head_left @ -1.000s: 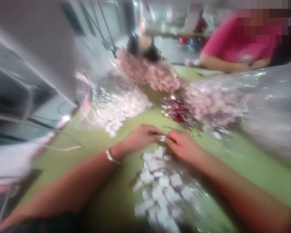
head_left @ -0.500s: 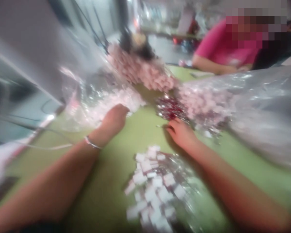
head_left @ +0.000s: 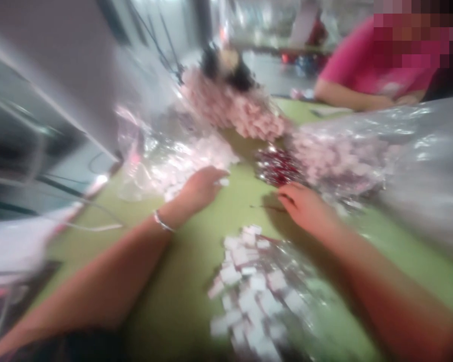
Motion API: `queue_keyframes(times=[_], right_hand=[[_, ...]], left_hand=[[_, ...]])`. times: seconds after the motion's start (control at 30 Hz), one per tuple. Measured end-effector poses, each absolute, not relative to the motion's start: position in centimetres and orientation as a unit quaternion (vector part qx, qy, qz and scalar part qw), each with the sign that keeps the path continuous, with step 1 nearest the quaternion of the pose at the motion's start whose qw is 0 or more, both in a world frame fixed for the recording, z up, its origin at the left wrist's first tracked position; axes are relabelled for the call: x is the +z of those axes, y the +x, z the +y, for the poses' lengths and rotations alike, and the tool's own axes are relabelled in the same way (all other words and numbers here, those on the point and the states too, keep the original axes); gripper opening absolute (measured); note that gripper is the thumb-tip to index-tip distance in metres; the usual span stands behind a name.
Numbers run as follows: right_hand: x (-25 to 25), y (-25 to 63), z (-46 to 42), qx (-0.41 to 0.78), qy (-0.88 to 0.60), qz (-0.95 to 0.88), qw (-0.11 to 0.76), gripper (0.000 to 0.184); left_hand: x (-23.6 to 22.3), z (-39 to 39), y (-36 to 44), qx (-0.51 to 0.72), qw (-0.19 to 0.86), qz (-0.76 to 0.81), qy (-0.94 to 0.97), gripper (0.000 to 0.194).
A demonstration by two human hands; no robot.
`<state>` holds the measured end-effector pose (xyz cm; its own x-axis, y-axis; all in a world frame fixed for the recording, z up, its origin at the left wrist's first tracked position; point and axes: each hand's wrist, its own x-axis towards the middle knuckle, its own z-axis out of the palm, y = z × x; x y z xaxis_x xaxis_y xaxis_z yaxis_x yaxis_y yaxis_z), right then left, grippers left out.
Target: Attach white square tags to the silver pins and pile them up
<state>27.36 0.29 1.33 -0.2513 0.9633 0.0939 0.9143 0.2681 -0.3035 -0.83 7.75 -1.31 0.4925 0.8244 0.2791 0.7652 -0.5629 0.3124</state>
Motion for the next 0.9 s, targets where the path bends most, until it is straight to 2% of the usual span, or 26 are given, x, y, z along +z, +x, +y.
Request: queue_keyframes(times=[0.23, 0.37, 0.5, 0.57, 0.63, 0.7, 0.8, 0.9], right_hand=[[2.4, 28.4, -0.2, 0.104, -0.584, -0.805, 0.017, 0.007], [2.4, 27.2, -0.6, 0.105, -0.584, -0.805, 0.001, 0.014], [1.9, 26.3, -0.8, 0.023, -0.578, -0.815, -0.031, 0.021], [1.6, 26.1, -0.8, -0.017, -0.57, -0.82, -0.057, 0.025], [1.5, 26.1, -0.8, -0.032, -0.565, -0.822, -0.055, 0.027], [1.8, 26.2, -0.8, -0.023, -0.574, -0.818, -0.008, 0.027], [2.7, 26.0, -1.1, 0.044, -0.598, -0.792, 0.11, 0.021], [3.4, 25.2, -1.8, 0.152, -0.592, -0.774, 0.164, 0.019]], left_hand=[[-1.3, 7.6, -0.5, 0.202, 0.051, 0.444, 0.871, 0.03], [-1.5, 7.4, -0.3, 0.232, 0.025, 0.408, 0.883, 0.028], [-0.8, 6.7, 0.1, 0.267, 0.058, 0.407, 0.871, 0.027], [-0.1, 6.2, 0.5, 0.312, 0.12, 0.448, 0.829, 0.025], [0.6, 5.5, 1.1, 0.352, 0.239, 0.481, 0.767, 0.033], [0.9, 4.9, 1.6, 0.348, 0.403, 0.487, 0.692, 0.041], [0.7, 4.0, 2.4, 0.318, 0.621, 0.454, 0.554, 0.035], [0.2, 3.3, 3.1, 0.315, 0.696, 0.427, 0.484, 0.024]])
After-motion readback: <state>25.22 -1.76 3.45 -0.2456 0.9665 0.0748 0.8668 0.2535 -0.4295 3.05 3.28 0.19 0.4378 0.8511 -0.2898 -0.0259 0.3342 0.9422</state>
